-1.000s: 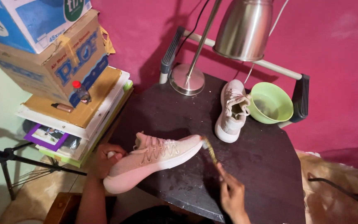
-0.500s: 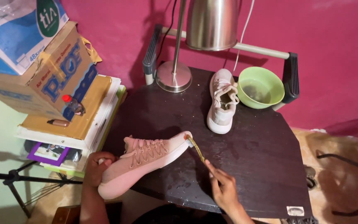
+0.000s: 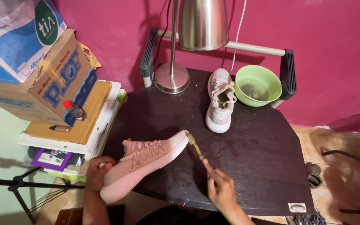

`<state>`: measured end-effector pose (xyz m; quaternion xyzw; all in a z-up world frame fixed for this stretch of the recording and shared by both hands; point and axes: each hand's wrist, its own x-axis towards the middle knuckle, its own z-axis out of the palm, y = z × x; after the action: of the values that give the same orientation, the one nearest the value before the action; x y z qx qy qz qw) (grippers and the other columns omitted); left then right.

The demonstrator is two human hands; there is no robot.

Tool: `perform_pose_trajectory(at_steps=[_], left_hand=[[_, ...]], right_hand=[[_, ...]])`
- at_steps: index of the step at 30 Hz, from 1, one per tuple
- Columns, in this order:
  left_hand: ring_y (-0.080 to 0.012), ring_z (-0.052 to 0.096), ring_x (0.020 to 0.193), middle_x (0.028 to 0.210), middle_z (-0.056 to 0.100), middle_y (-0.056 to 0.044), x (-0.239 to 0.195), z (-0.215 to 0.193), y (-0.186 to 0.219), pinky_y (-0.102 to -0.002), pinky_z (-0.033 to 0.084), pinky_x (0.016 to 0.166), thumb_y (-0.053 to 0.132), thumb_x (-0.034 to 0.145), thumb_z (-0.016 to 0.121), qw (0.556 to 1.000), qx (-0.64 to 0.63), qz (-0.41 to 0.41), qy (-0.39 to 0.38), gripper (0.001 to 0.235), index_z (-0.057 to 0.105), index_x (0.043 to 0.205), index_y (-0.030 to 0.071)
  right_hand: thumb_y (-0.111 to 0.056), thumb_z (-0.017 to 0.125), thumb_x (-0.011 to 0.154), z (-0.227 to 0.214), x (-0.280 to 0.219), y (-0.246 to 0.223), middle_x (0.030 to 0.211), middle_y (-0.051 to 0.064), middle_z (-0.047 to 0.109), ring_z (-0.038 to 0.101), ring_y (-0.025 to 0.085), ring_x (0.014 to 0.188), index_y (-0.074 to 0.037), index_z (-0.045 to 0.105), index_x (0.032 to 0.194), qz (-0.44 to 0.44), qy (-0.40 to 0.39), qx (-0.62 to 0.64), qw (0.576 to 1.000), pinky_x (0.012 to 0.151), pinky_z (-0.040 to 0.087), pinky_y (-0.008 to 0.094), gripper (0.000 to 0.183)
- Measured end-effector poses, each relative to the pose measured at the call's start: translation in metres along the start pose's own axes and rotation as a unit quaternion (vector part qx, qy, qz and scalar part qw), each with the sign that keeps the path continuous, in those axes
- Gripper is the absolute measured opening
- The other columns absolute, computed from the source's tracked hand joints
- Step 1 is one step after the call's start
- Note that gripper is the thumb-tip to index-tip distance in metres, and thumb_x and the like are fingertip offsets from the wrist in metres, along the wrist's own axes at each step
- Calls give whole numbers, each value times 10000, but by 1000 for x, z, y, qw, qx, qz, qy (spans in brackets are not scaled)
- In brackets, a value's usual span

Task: The person cleans a pair of white sneakers using a toothbrush and a bowl of water. They scrub the soles and uppers of both shoes, repeatedly dipping the brush into the water to clean different sections.

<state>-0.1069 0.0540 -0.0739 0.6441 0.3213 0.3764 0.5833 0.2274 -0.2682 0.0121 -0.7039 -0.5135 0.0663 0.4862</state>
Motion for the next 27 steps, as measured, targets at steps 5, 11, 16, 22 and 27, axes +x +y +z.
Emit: perform_pose_trajectory(at_steps=[5,11,16,22,27], left_hand=[[-182,688,741,783,787,-103,-2,7,18,-331,500,678,240,791,729,999,27,21,-7,235,779,748,14],[-174,685,734,784,783,-89,1,10,27,-323,505,659,212,822,718,998,33,45,-25,215,783,762,16],[-159,689,714,752,789,-76,0,14,36,-325,510,631,333,841,719,996,41,60,-46,330,786,736,28],[-142,662,694,746,784,-63,-4,15,38,-315,475,603,301,833,728,998,32,49,-33,296,788,737,27],[-151,679,705,737,794,-65,-3,15,39,-321,489,634,232,803,701,997,55,33,-36,246,786,713,20]], right_hand=[[-47,517,953,-8,-5,-34,665,-7,520,479,118,518,-56,670,1317,-98,-30,-23,995,440,417,310,394],[3,537,922,-9,17,5,636,-16,558,440,103,504,-118,604,1414,-30,6,-42,999,451,396,300,512],[-61,566,957,-12,2,-33,722,6,551,464,115,530,-77,649,1373,-76,-45,-5,996,504,436,288,424],[11,531,871,-20,20,-7,808,15,727,632,126,604,-165,657,1383,29,15,-43,999,641,526,256,556],[36,548,889,1,-14,-6,703,70,713,471,90,463,-38,637,632,-61,-32,34,997,341,398,275,281]])
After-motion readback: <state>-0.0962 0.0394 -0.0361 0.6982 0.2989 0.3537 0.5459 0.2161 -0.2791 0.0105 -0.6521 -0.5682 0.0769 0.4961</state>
